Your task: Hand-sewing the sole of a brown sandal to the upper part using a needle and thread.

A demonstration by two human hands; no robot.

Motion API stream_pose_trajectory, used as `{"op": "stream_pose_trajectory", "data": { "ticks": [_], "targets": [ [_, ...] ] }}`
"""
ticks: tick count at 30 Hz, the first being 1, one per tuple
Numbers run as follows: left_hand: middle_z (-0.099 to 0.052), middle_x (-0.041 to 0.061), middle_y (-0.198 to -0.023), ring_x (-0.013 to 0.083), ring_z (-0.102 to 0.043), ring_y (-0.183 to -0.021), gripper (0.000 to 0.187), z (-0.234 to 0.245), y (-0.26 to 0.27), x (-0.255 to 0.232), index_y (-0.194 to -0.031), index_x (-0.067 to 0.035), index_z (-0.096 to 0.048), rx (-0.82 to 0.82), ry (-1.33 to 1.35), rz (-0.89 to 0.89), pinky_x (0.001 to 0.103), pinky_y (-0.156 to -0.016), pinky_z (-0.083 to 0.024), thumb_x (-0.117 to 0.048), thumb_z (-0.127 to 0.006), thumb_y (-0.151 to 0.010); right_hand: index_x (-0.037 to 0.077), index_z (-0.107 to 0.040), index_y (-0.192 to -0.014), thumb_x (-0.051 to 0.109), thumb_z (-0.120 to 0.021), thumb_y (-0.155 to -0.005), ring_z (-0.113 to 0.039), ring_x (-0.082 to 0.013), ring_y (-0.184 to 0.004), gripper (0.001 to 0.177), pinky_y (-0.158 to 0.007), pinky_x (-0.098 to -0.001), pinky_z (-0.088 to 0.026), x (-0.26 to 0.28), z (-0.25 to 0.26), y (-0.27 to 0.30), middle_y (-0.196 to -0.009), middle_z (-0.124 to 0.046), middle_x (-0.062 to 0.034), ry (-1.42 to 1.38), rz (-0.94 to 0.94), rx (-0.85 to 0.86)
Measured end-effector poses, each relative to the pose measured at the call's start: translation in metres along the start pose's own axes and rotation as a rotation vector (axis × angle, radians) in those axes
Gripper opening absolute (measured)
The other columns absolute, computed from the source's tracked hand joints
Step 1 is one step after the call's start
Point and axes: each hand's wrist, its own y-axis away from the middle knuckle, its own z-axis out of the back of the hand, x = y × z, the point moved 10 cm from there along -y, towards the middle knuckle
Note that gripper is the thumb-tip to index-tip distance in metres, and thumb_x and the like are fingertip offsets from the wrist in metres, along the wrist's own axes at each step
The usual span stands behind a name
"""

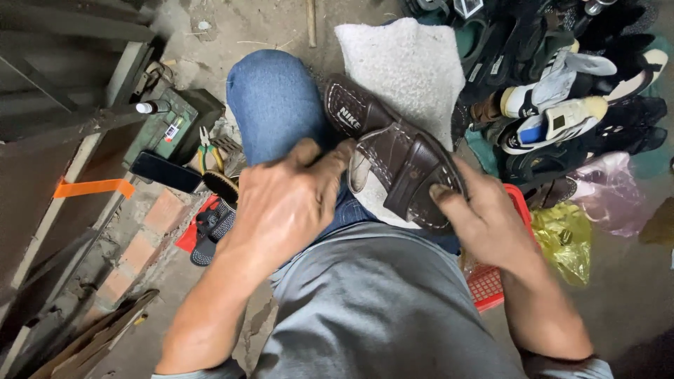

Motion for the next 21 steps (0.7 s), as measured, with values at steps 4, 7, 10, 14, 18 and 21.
{"op": "stream_pose_trajectory", "data": {
  "ticks": [4,7,10,14,18,21],
  "targets": [
    [-0.070,0.004,-0.089,0.0298,-0.062,-0.044,0.033,-0.003,-0.012,0.008,-0.127,-0.015,-0.075,0.016,0.102,0.008,0.052,-0.034,-0.051,-0.012,-0.056,-0.099,0.009,-0.055,-0.100,0.028,-0.045,-0.103,-0.045,-0.0137,-0.070,0.021,-0.061,-0.0298,-0.038,-0.022,0.014,-0.013,-0.080,-0.047,0.0012,-0.113,0.039,-0.027],
    [-0.073,0.002,-0.090,0.0313,-0.063,-0.046,0.041,-0.007,-0.019,0.013,-0.126,-0.022,-0.076,0.068,0.144,0.040,0.055,-0.041,-0.052,-0.010,-0.049,-0.096,0.015,-0.050,-0.092,0.031,-0.038,-0.106,-0.044,-0.0099,-0.065,0.024,-0.056,-0.0242,-0.040,-0.022,0.017,-0.018,-0.078,-0.046,0.0030,-0.161,0.155,0.022],
    [-0.070,0.001,-0.083,0.0327,-0.065,-0.056,0.033,-0.007,-0.023,0.014,-0.119,-0.025,-0.076,0.060,0.094,0.009,0.053,-0.041,-0.049,-0.017,-0.053,-0.098,0.005,-0.060,-0.099,0.021,-0.050,-0.099,-0.049,-0.0125,-0.078,0.018,-0.069,-0.0285,-0.041,-0.034,0.027,-0.024,-0.088,-0.054,0.0010,-0.220,0.041,-0.020],
    [-0.080,0.004,-0.102,0.0318,-0.073,-0.073,0.040,-0.009,-0.028,0.018,-0.121,-0.021,-0.078,0.109,0.215,0.005,0.053,-0.061,-0.055,-0.011,-0.057,-0.089,0.009,-0.057,-0.093,0.019,-0.050,-0.098,-0.046,-0.0104,-0.071,0.014,-0.064,-0.0278,-0.038,-0.037,0.028,-0.025,-0.081,-0.051,0.0033,-0.242,0.050,-0.011],
    [-0.079,0.001,-0.105,0.0359,-0.071,-0.074,0.042,-0.009,-0.030,0.016,-0.123,-0.021,-0.077,0.117,0.246,-0.012,0.051,-0.056,-0.052,-0.009,-0.058,-0.087,0.003,-0.064,-0.104,0.017,-0.051,-0.097,-0.058,-0.0142,-0.080,0.020,-0.069,-0.0293,-0.048,-0.036,0.028,-0.026,-0.094,-0.064,-0.0025,-0.261,0.009,-0.011],
    [-0.079,0.002,-0.113,0.0339,-0.074,-0.077,0.039,-0.010,-0.031,0.014,-0.122,-0.017,-0.077,0.118,0.270,-0.019,0.049,-0.061,-0.054,-0.009,-0.057,-0.089,0.004,-0.063,-0.103,0.018,-0.051,-0.097,-0.055,-0.0124,-0.074,0.019,-0.064,-0.0282,-0.046,-0.039,0.026,-0.026,-0.088,-0.061,-0.0009,-0.261,0.024,-0.008]
  ]
}}
